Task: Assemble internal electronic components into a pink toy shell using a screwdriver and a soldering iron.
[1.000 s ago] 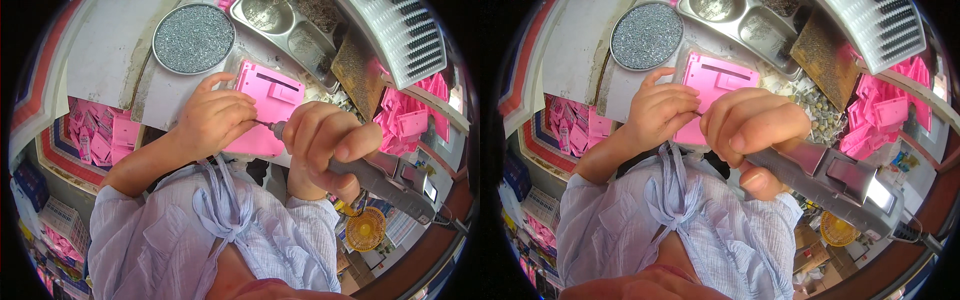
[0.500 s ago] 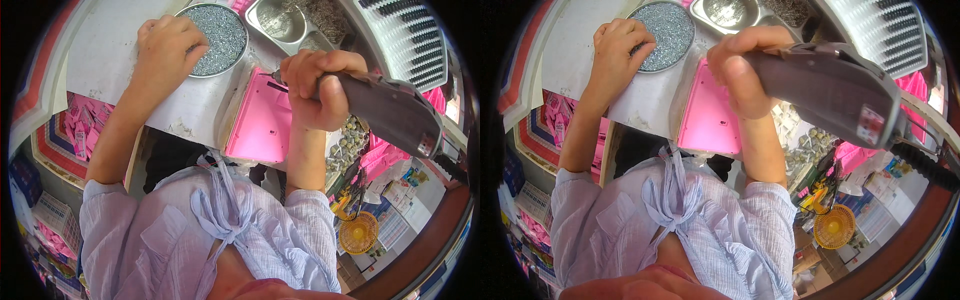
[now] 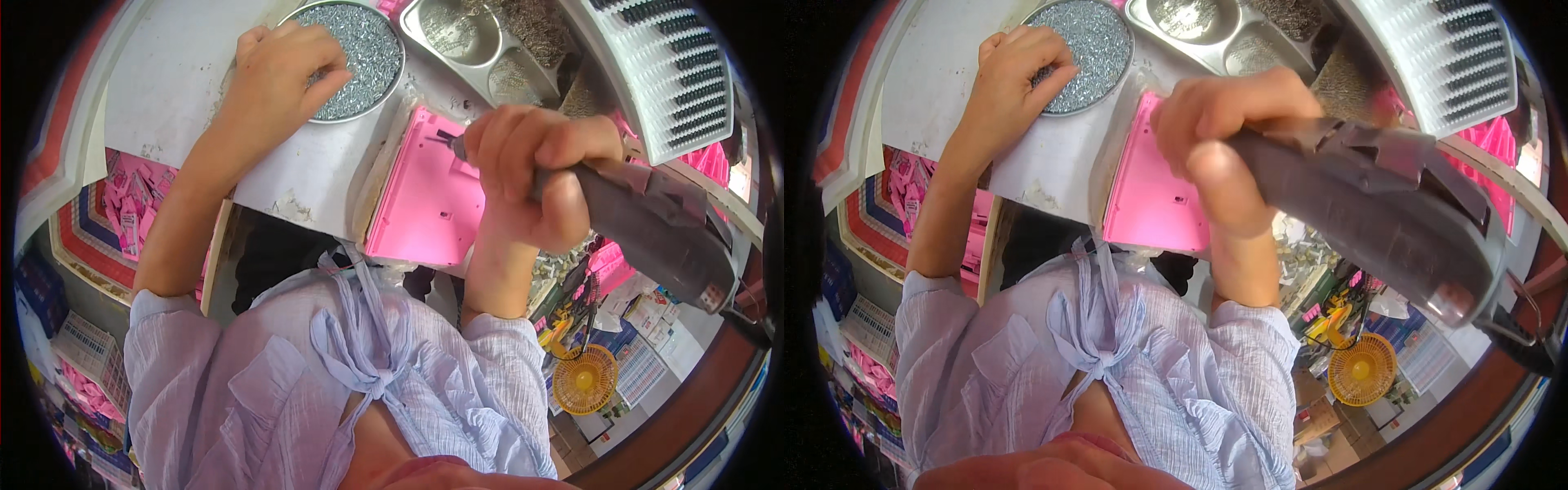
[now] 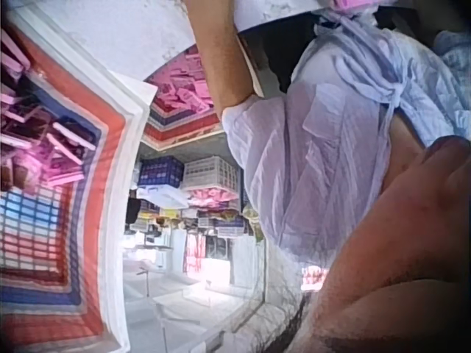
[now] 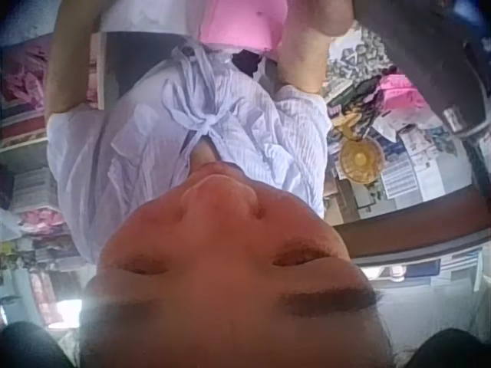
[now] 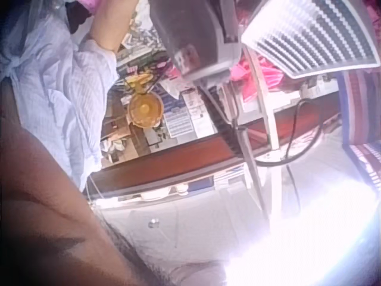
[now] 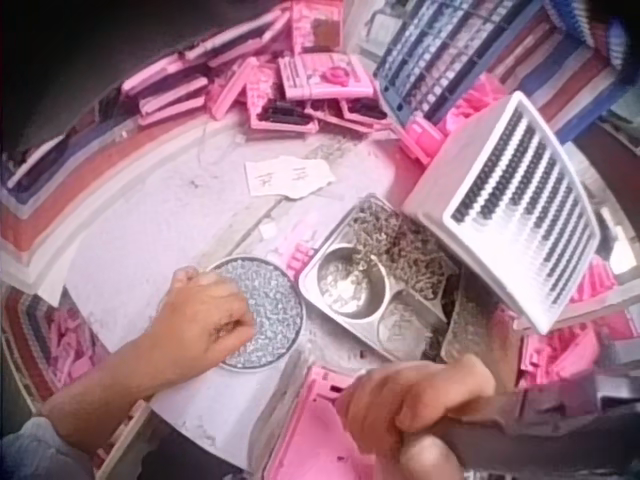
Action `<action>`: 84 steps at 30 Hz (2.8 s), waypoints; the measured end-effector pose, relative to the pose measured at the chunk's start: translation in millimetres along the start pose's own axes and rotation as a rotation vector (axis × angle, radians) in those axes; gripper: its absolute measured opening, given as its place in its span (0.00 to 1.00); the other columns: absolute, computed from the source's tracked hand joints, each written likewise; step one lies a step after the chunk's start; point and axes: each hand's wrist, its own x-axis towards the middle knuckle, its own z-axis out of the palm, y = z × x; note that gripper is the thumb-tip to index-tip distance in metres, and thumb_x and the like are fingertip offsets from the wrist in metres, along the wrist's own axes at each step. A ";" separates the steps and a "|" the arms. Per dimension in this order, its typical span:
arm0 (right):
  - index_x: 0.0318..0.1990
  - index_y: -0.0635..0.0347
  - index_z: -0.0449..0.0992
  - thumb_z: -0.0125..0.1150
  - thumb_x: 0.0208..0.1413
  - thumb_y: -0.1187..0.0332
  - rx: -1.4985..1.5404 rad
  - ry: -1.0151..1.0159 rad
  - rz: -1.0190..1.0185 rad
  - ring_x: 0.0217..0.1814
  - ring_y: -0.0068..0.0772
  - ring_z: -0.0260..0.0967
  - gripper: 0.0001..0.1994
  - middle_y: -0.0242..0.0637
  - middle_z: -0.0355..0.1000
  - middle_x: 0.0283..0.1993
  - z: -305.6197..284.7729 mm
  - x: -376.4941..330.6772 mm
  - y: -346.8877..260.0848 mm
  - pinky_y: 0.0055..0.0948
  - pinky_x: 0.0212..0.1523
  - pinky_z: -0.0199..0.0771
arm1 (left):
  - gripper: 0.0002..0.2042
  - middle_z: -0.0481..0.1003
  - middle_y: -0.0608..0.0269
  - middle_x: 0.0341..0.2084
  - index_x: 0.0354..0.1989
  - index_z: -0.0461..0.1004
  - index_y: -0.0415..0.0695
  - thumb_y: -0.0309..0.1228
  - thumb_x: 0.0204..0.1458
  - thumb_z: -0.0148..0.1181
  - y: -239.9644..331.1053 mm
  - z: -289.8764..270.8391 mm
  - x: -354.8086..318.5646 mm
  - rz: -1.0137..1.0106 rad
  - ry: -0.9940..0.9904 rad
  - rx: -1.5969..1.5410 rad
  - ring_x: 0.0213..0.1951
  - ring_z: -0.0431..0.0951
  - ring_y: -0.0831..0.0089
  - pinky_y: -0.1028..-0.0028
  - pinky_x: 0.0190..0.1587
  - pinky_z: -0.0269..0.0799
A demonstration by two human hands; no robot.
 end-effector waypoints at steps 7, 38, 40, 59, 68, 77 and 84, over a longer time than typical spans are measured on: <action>0.36 0.61 0.64 0.61 0.59 0.67 -0.234 0.046 0.091 0.17 0.26 0.57 0.11 0.38 0.64 0.18 6.6 -16.6 20.0 0.32 0.20 0.60 | 0.04 0.76 0.68 0.32 0.34 0.76 0.46 0.32 0.56 0.62 6.8 2.8 -6.9 0.069 0.061 0.006 0.40 0.75 0.66 0.61 0.53 0.58; 0.46 0.57 0.67 0.63 0.62 0.56 -0.003 0.005 0.056 0.18 0.26 0.59 0.17 0.28 0.63 0.19 45.0 -48.0 -33.5 0.31 0.19 0.61 | 0.06 0.79 0.66 0.31 0.36 0.78 0.47 0.30 0.52 0.68 50.8 7.5 -75.6 0.155 0.039 -0.301 0.35 0.77 0.66 0.66 0.46 0.62; 0.45 0.60 0.67 0.66 0.60 0.61 0.042 0.049 0.110 0.21 0.27 0.61 0.16 0.33 0.64 0.22 50.7 -56.9 -29.5 0.32 0.24 0.64 | 0.04 0.77 0.64 0.28 0.35 0.77 0.46 0.28 0.54 0.66 47.5 6.8 -84.6 0.089 0.086 -0.324 0.32 0.76 0.63 0.66 0.43 0.63; 0.42 0.62 0.69 0.65 0.61 0.64 -0.207 -0.115 0.135 0.16 0.29 0.60 0.13 0.32 0.64 0.18 51.4 -59.3 -12.7 0.31 0.17 0.60 | 0.05 0.78 0.70 0.30 0.33 0.77 0.49 0.30 0.51 0.67 68.3 21.2 -93.9 0.179 0.091 -0.322 0.35 0.76 0.70 0.63 0.49 0.60; 0.40 0.62 0.72 0.71 0.58 0.53 -0.029 -0.013 0.085 0.18 0.28 0.64 0.20 0.31 0.65 0.17 60.4 -59.1 -35.5 0.32 0.25 0.70 | 0.07 0.78 0.71 0.30 0.35 0.78 0.49 0.29 0.49 0.69 82.1 26.4 -91.8 0.227 0.079 -0.375 0.35 0.76 0.71 0.64 0.50 0.59; 0.39 0.63 0.71 0.70 0.58 0.64 0.031 0.001 0.098 0.17 0.29 0.64 0.14 0.32 0.65 0.18 63.3 -88.0 -20.4 0.31 0.20 0.66 | 0.15 0.78 0.69 0.56 0.43 0.81 0.47 0.21 0.44 0.62 80.8 5.6 -73.1 0.320 -0.165 -0.376 0.63 0.70 0.65 0.54 0.62 0.56; 0.36 0.62 0.69 0.65 0.56 0.70 -0.198 -0.166 -0.026 0.16 0.34 0.65 0.10 0.34 0.66 0.18 73.0 -92.6 -2.1 0.35 0.21 0.72 | 0.17 0.77 0.76 0.58 0.46 0.83 0.52 0.23 0.48 0.61 77.6 18.9 -82.9 0.289 -0.185 -0.182 0.65 0.69 0.67 0.48 0.65 0.49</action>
